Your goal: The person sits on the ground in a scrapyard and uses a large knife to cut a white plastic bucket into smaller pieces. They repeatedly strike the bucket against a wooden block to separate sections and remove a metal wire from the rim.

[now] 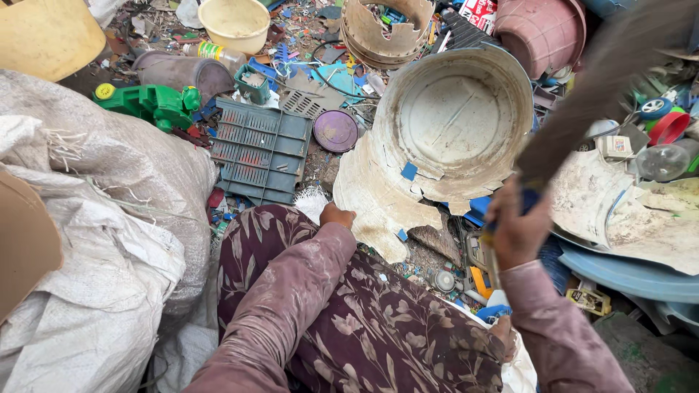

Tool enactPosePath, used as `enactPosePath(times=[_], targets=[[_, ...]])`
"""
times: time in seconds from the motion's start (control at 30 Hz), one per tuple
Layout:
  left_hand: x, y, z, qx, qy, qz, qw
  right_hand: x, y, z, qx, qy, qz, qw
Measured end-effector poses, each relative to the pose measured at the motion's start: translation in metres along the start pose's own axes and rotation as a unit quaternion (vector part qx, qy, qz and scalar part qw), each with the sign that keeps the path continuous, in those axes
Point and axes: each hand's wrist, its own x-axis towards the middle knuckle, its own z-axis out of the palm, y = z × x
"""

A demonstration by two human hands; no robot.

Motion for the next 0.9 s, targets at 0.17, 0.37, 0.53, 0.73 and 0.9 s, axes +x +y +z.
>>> enactPosePath(times=[0.17, 0.37, 0.53, 0.73, 0.9], targets=[[0.015, -0.012, -0.011, 0.023, 0.023, 0.011, 0.999, -0.049, 0.059, -0.044, -0.383, -0.401, 0.302, 0.776], [0.010, -0.017, 0.004, 0.016, 0.012, -0.001, 1.000, -0.054, 0.003, -0.089, -0.425, -0.316, 0.297, 0.795], [0.006, 0.003, -0.007, 0.012, 0.025, 0.024, 0.999, -0.054, -0.065, -0.089, -0.346, -0.213, 0.296, 0.865], [-0.006, 0.017, -0.015, -0.014, 0.018, 0.028, 0.999, -0.028, -0.118, -0.102, -0.115, -0.079, 0.098, 0.985], [-0.015, 0.019, -0.017, -0.015, 0.017, 0.035, 0.999, -0.025, -0.110, -0.108, -0.043, -0.026, 0.003, 0.999]])
